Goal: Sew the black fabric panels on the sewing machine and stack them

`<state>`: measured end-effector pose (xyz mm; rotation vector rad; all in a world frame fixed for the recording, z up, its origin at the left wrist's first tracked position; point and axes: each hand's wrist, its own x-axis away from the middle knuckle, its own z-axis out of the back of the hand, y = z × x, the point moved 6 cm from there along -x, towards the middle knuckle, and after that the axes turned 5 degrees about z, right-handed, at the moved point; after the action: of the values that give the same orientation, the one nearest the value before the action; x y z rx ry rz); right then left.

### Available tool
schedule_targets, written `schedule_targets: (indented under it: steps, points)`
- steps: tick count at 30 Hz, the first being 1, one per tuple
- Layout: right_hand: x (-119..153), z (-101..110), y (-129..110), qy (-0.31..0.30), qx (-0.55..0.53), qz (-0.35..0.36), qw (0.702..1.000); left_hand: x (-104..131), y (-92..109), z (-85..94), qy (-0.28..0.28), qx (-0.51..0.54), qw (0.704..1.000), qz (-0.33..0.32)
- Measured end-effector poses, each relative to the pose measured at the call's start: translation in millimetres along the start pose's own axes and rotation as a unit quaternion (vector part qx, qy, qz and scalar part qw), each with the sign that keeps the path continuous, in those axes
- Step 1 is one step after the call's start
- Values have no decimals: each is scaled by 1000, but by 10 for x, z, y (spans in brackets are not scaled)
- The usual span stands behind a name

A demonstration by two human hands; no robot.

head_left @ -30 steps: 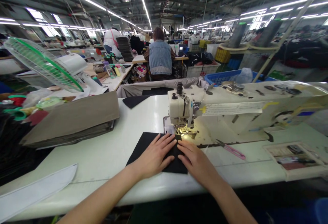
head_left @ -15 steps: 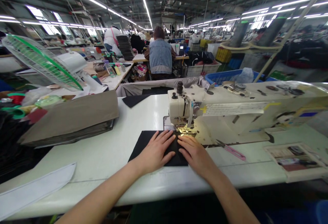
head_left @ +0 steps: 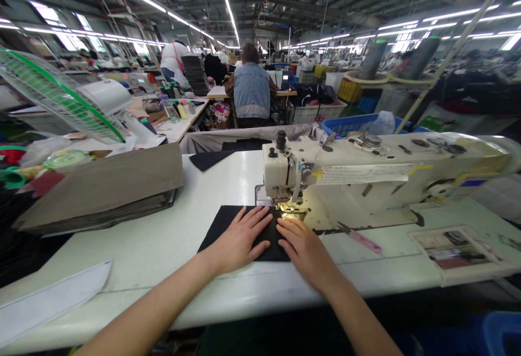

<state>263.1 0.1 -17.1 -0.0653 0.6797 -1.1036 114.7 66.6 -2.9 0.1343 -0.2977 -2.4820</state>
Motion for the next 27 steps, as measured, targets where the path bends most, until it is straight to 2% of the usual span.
schedule_targets:
  steps: [6, 9, 19, 27]
  points:
    - [399, 134, -217, 2, -1, 31, 1000, 348, 359, -13, -44, 25, 993, -103]
    - [444, 180, -249, 8, 2, 42, 999, 413, 398, -12, -47, 31, 993, -104]
    - [-61, 99, 17, -1, 39, 16, 999, 12, -16, 11, -19, 30, 996, -80]
    - [-283, 54, 163, -7, 96, -47, 994, -326, -321, 44, -4, 44, 997, -63]
